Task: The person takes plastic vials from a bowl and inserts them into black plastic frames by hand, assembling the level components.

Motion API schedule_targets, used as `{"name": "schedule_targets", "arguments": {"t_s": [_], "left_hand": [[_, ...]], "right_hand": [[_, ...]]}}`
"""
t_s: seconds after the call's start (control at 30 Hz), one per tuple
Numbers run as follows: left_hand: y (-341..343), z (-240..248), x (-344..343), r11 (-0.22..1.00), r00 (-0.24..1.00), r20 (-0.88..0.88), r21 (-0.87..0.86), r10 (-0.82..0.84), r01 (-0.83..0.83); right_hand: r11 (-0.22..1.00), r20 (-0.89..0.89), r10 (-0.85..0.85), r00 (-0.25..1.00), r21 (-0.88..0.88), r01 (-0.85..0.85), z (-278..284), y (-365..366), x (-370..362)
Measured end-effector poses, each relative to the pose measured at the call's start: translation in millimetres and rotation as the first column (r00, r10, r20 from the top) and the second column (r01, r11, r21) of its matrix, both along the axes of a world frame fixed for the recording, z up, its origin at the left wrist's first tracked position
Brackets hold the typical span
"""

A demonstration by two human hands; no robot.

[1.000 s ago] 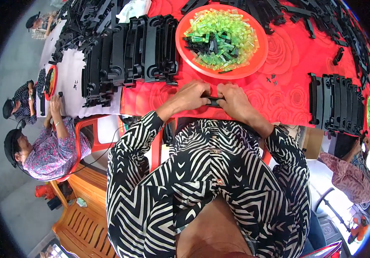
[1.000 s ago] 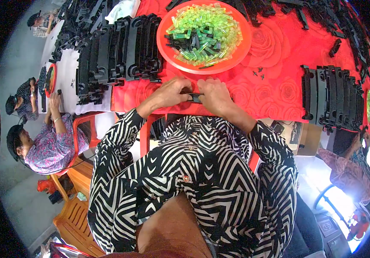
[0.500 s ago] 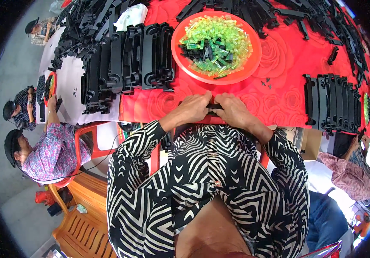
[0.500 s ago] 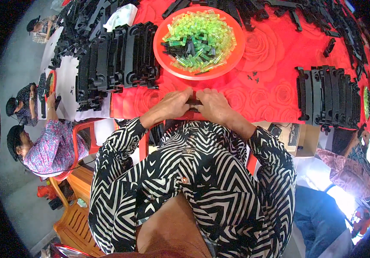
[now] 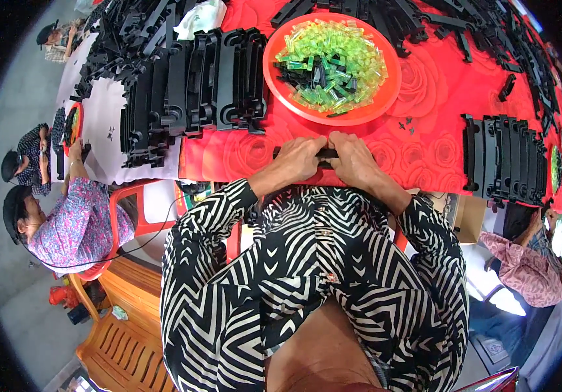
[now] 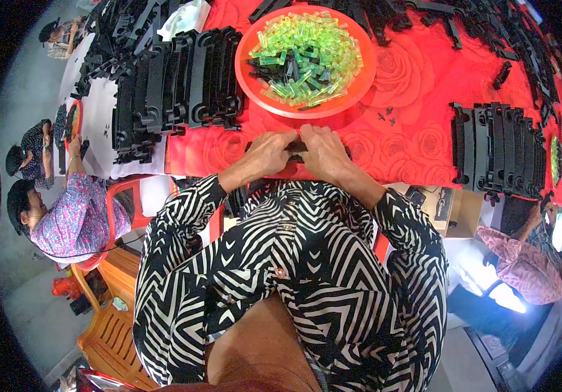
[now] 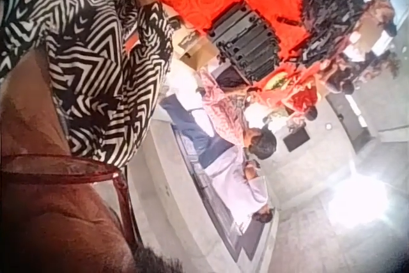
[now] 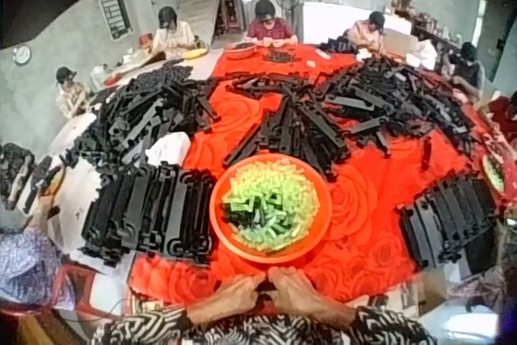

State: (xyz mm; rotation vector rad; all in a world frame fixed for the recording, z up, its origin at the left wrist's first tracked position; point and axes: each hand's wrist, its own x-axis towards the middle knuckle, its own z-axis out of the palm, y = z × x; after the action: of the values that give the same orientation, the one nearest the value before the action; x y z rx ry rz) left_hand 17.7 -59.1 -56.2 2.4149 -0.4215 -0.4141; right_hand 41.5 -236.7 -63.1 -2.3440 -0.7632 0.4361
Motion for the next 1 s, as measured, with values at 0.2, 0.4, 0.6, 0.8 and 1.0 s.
{"name": "schedule_targets", "arguments": {"t_s": [0.2, 0.4, 0.6, 0.8, 1.0], "left_hand": [[-4, 3, -3, 1.000, 1.000, -0.005, 0.006, 0.026, -0.026], [-2, 8, -9, 0.997, 0.992, 0.120, 0.075, 0.026, -0.035], [-1, -1, -7, 0.993, 0.971, 0.239, 0.118, -0.007, -0.022], [13, -9, -14, 1.000, 0.933, 0.360, 0.002, 0.005, -0.007], [20, -10, -18, 0.998, 0.895, 0.446, -0.060, 0.002, 0.027]], "right_hand": [[0.995, 0.094, -0.063, 0.994, 0.085, 0.055, 1, -7, -5], [0.860, 0.122, -0.351, 0.928, 0.434, 0.268, 28, -35, -20], [0.748, -0.158, -0.516, 0.842, 0.395, 0.533, 13, -27, -52], [0.858, 0.391, -0.506, 0.768, 0.319, 0.403, 11, -18, -63], [0.734, 0.300, -0.674, 0.675, 0.382, 0.562, 12, -27, -66]]}}
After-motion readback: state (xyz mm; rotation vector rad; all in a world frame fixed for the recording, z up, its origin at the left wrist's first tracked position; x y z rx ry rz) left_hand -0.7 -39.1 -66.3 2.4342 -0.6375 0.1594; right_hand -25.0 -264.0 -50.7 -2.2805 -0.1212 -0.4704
